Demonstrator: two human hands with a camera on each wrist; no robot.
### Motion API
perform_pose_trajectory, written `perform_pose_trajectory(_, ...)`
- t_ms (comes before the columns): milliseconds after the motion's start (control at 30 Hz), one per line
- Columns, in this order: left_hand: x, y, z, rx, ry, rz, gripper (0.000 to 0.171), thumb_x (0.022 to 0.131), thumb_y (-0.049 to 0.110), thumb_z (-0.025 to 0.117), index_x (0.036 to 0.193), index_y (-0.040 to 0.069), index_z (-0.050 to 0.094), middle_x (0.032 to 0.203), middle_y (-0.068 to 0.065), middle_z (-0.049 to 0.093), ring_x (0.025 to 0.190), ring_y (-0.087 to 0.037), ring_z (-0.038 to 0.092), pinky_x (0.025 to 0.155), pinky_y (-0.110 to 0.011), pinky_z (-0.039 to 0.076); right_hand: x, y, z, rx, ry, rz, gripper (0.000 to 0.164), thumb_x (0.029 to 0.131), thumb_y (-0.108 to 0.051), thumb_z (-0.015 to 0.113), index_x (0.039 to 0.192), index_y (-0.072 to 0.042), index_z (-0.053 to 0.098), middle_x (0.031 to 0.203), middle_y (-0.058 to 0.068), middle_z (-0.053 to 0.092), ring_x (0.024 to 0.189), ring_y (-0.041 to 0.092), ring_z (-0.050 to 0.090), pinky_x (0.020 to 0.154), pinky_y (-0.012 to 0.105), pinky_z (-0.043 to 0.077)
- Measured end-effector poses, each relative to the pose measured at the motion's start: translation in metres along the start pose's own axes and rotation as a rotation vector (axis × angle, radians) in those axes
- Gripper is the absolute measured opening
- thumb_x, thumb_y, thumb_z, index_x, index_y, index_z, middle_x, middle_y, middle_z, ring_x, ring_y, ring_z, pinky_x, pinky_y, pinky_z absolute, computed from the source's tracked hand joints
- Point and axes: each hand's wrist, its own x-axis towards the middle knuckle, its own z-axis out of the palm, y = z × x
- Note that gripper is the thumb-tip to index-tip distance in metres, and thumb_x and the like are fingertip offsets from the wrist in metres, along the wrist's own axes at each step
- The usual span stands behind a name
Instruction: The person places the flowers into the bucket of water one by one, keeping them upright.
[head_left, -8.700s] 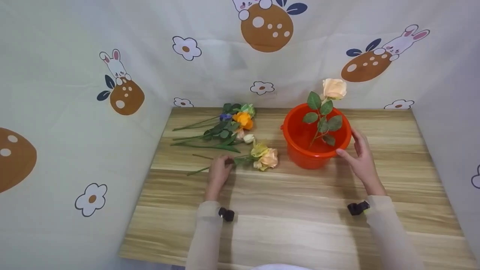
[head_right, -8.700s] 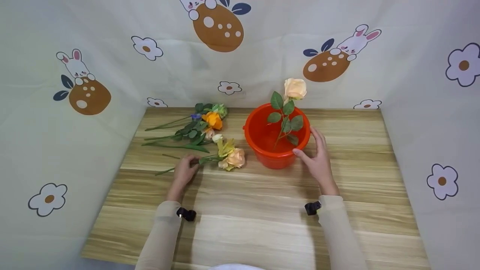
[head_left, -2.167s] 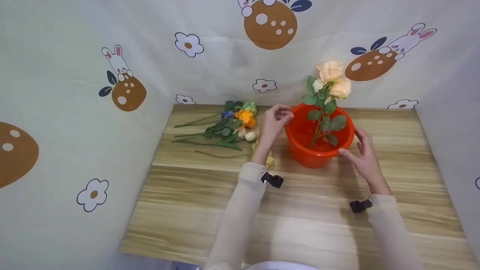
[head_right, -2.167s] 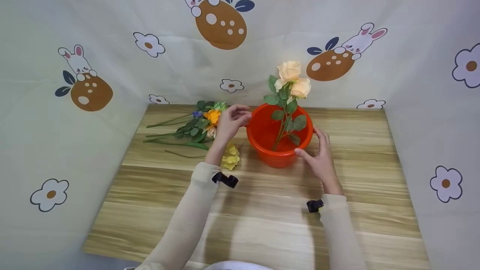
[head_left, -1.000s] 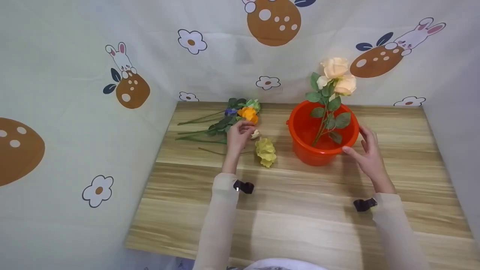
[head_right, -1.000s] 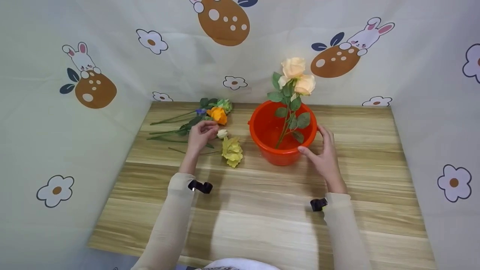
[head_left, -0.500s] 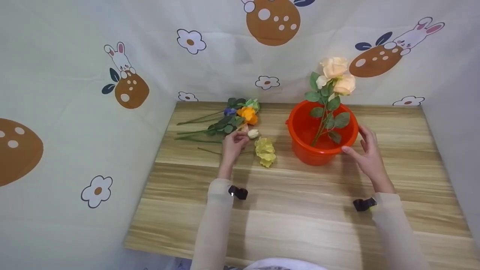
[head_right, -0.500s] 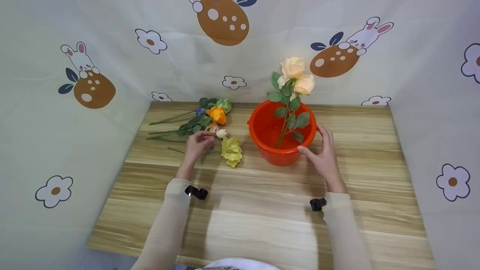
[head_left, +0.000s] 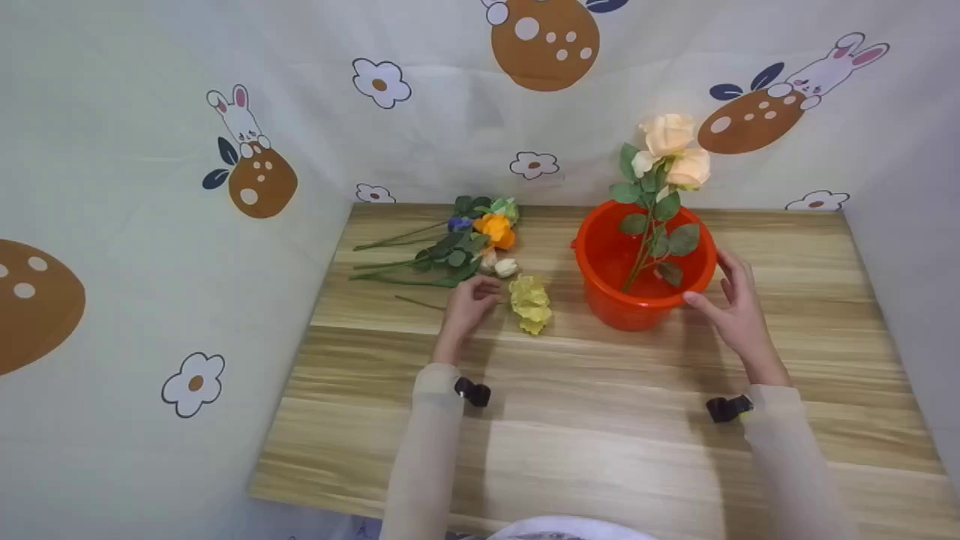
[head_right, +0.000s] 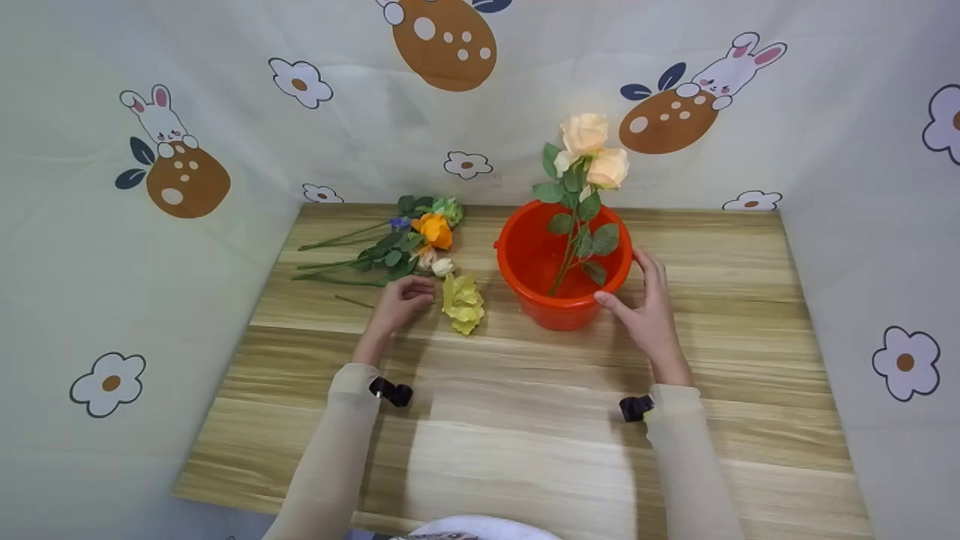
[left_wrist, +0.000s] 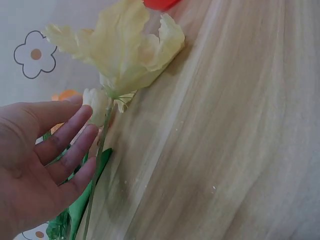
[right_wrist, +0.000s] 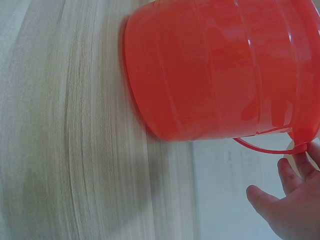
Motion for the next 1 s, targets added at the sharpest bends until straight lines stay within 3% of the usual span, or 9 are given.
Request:
perform_pose_trajectory(200,0.001,-0.004,0.000,0.077,-0.076,-0.015,0.026,0.093,-0.003,0.063,0.118,-0.001,0.068,0.115,-0.018,0.071,0.109,-0.030,0.067,0.097,-0.039,0.055,0.005,0.020,-0.003,-0.018,-0.002,0.005,0.083,0.090,-0.002,0.070,0.157,-0.007,0.022,0.161,0.019,0.018,0.154,0.035,0.014,0.125,0.060,0.007)
perform_pose_trajectory(533,0.001,-0.008,0.002,0.229,-0.088,-0.030,0.019,0.092,0.000,0.067,0.110,0.003,0.072,0.108,-0.013,0.074,0.103,-0.027,0.068,0.093,-0.039,0.056,0.004,0.022,-0.004,-0.029,-0.003,0.012,0.085,0.089,-0.007,0.073,0.158,-0.013,0.024,0.161,0.013,0.022,0.154,0.031,0.016,0.125,0.059,0.010)
perform_pose_trajectory(1000,-0.002,-0.003,0.007,0.354,-0.062,-0.067,0.014,0.091,0.006,0.070,0.103,0.010,0.077,0.100,-0.007,0.076,0.098,-0.022,0.070,0.090,-0.036,0.056,-0.004,-0.014,0.002,-0.004,-0.004,0.001,0.080,0.088,0.001,0.071,0.154,0.004,0.025,0.158,0.023,0.021,0.152,0.041,0.015,0.123,0.062,0.011)
